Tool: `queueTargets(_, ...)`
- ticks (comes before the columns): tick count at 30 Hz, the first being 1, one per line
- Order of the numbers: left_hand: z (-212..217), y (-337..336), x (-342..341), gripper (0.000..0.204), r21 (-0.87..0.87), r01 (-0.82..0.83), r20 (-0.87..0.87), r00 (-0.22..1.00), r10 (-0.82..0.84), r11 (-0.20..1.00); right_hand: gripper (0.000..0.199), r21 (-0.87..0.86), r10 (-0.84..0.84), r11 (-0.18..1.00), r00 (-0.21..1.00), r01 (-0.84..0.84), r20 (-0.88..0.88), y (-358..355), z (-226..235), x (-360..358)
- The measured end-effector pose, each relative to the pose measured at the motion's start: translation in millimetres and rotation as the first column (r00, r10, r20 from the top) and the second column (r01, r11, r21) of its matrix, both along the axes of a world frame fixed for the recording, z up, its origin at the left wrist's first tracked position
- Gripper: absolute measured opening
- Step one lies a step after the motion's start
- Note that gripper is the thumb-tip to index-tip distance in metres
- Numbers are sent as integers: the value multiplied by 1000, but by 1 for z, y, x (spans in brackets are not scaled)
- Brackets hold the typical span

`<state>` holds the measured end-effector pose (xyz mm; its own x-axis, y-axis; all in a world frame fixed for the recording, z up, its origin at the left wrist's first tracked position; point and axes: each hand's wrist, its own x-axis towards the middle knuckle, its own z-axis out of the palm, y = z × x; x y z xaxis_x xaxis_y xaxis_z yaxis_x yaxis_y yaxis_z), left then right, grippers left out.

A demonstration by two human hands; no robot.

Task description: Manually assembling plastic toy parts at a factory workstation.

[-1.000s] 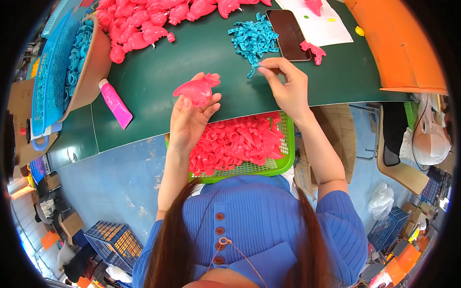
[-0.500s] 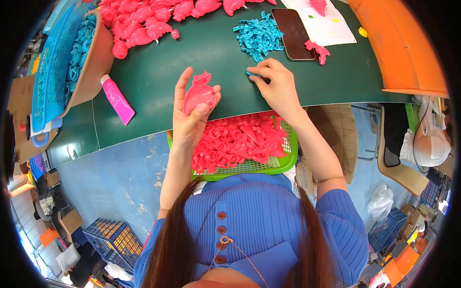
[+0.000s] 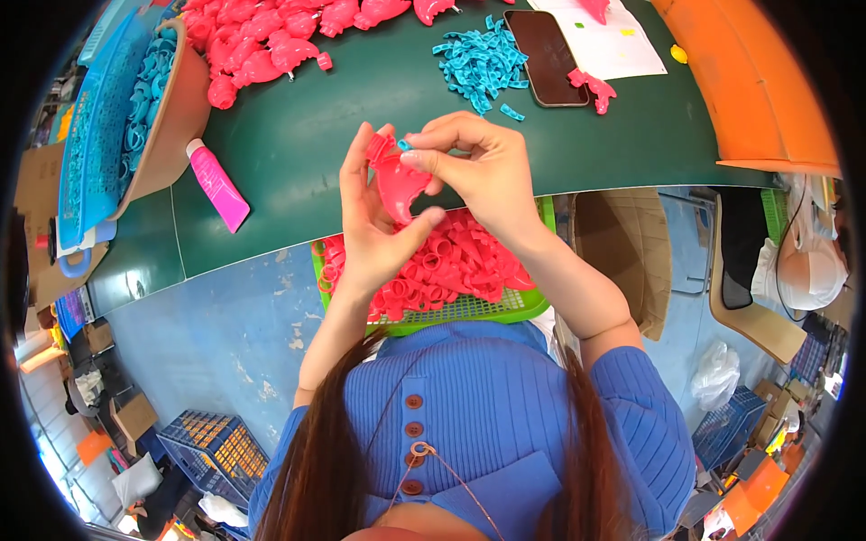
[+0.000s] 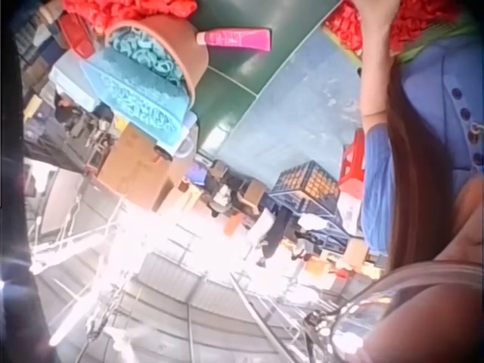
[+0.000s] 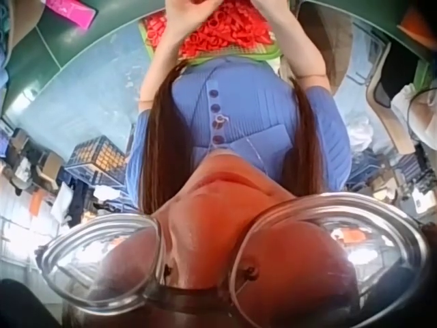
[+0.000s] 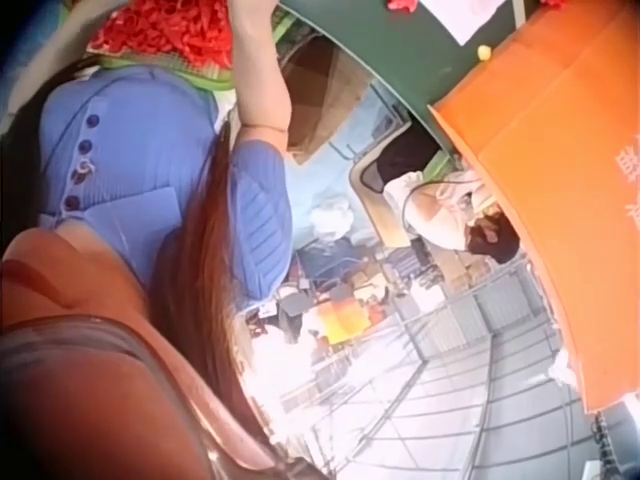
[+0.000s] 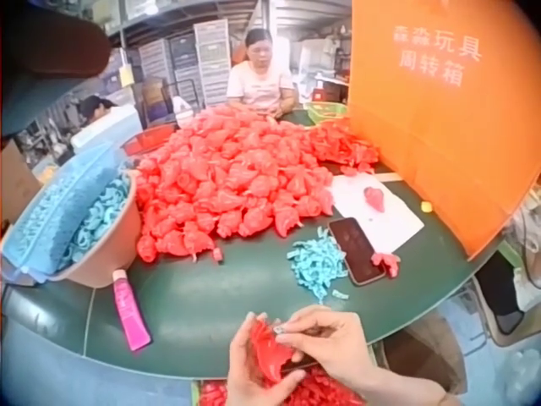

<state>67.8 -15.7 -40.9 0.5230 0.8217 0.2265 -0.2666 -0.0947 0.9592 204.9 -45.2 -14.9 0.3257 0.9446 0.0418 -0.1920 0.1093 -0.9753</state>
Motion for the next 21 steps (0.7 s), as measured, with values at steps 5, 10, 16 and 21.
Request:
queueTargets(5,17,-3,0,87,-289,133,321,947,-35,948,13,79,-53,996,995,46,86,7,-8,3)
queueTargets(10,12,-2,2,59,-265,109,281,959,-31,958,14,200,-83,979,963,31,256,9,-5,-4)
queueTargets(16,15,6,-4,62,-331,53,93,995,-24,942,15,389,-212,921,841,3,498,8,-5,-5)
queueTargets(21,18,9,-7,60,-296,-86,220,963,156,951,19,226,-135,972,929,58,344,1,7,0)
